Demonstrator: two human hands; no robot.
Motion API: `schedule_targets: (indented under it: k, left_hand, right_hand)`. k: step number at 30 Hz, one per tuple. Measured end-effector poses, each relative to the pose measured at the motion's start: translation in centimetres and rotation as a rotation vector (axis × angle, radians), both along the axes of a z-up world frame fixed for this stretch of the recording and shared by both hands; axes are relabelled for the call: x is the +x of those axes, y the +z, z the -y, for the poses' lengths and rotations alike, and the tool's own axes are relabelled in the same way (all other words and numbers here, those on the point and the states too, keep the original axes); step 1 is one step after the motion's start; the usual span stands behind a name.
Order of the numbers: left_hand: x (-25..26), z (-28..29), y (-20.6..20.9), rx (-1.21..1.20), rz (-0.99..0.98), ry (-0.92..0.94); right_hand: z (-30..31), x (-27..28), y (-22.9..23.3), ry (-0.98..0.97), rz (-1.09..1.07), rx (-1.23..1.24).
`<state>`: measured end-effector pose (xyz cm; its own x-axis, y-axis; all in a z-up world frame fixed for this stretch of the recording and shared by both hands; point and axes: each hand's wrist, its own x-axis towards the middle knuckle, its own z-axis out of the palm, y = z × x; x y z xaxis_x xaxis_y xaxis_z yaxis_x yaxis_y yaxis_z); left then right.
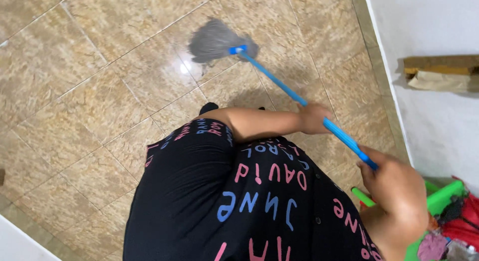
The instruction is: Mopping a tiled floor area using a string mop.
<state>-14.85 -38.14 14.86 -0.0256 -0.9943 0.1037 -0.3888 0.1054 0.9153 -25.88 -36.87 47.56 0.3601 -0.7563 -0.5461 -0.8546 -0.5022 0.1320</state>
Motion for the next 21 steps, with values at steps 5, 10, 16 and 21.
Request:
schedule_targets:
  k: [5, 10, 16, 21]
  left_hand:
    - [-3.0, 3.9, 2.4, 0.232, 0.187, -0.368]
    - [-1.8, 6.9, -2.1, 0.199, 0.43, -0.359]
    - [6.6, 10.3, -10.4, -0.023, 0.385, 0.034]
    - [13.9, 11.8, -10.5, 0.309, 0.474, 0.154]
  right_hand:
    - [1.1, -3.2, -0.7, -0.116, 0.051, -0.002]
    - [4.6, -3.6, -4.8, -0.041, 0.145, 0.011]
    - [10.3, 0.0, -14.2, 0.217, 0.404, -0.028]
    - [12.7, 5.8, -24.3, 0.285, 0.374, -0.006]
